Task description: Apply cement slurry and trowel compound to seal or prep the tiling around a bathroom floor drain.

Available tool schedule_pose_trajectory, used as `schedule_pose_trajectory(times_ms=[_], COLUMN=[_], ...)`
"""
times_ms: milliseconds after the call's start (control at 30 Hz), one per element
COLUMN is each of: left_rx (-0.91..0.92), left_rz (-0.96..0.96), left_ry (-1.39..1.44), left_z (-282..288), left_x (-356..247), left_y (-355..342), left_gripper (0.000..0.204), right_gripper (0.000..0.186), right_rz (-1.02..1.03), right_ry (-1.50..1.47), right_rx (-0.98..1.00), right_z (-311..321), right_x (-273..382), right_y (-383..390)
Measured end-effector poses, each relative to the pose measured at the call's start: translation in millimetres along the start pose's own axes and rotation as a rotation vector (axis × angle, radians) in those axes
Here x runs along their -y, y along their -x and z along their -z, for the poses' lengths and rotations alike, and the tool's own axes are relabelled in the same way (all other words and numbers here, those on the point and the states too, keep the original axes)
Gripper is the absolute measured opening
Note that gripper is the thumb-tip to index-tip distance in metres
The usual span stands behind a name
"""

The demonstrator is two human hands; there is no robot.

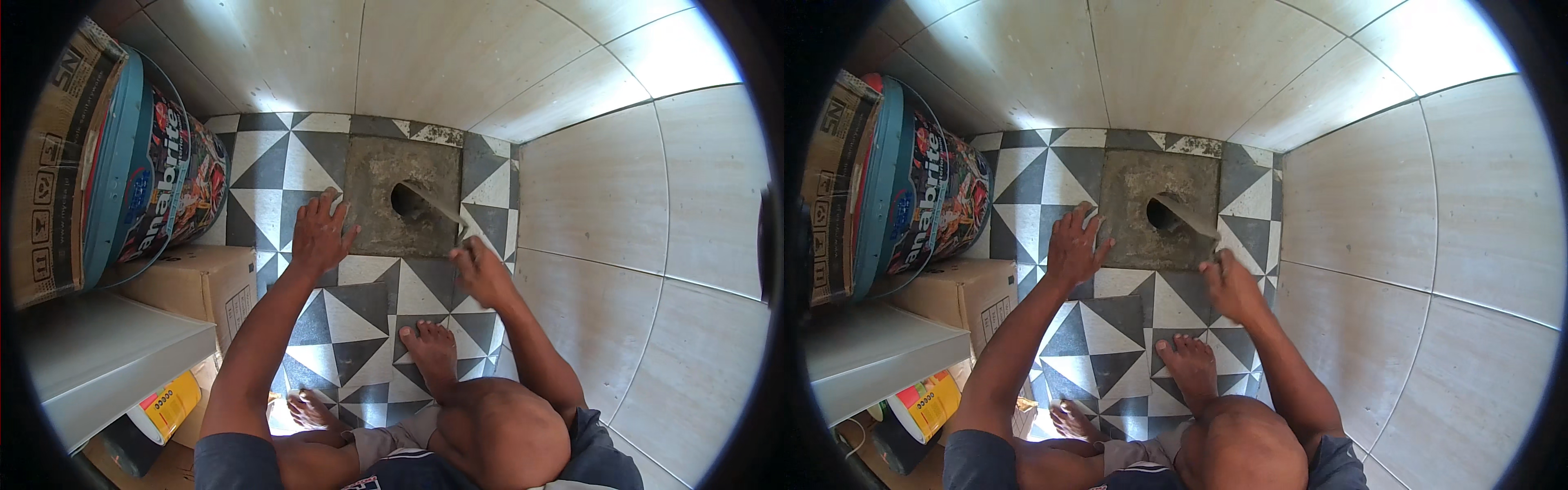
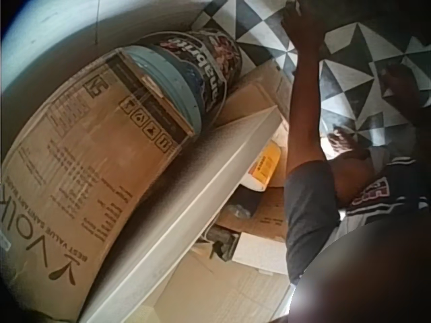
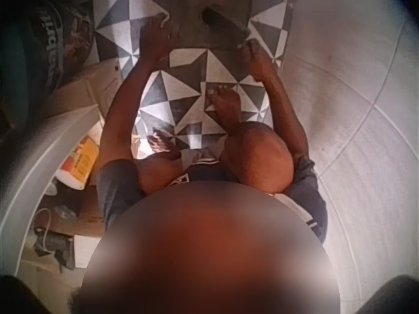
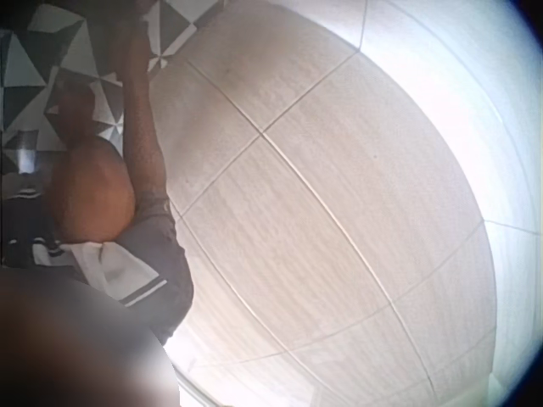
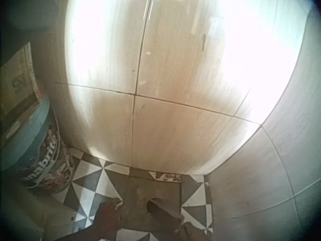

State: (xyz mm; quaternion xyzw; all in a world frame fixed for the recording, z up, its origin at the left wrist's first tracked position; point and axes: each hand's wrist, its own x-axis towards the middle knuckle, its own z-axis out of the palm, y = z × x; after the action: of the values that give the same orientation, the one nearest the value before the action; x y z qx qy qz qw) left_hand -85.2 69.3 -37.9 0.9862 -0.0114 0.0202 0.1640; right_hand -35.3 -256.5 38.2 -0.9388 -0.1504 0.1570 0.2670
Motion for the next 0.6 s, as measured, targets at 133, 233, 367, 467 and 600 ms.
schedule_pose_trajectory(times_ms=[133,233,367,467,600], left_rx=[-0.003,0.039,0.069,0.083,0.082], left_rz=[-0.013,-0.004,-0.025,-0.005,-0.003], left_ry=[-0.017,0.022,0.024,0.021,0.021], left_z=[1,4,10,9,3], left_x=[7,4,5,3,1], left_y=[4,3,7,3,2], left_gripper=[0.047,0.047,0.048,0.049,0.050], right_gripper=[0.030,0.027,0.030,0.032,0.034], right_rz=[-0.511,-0.622,-0.534,-0.256,-0.291], right_ry=[-0.709,-0.941,-0.803,-0.390,-0.282], right_rx=[0.298,0.295,0.323,0.213,0.179], right_z=[-14,-23,-44,-55,-46], right_x=[58,69,46,14,-1], right_y=[18,30,41,24,-6])
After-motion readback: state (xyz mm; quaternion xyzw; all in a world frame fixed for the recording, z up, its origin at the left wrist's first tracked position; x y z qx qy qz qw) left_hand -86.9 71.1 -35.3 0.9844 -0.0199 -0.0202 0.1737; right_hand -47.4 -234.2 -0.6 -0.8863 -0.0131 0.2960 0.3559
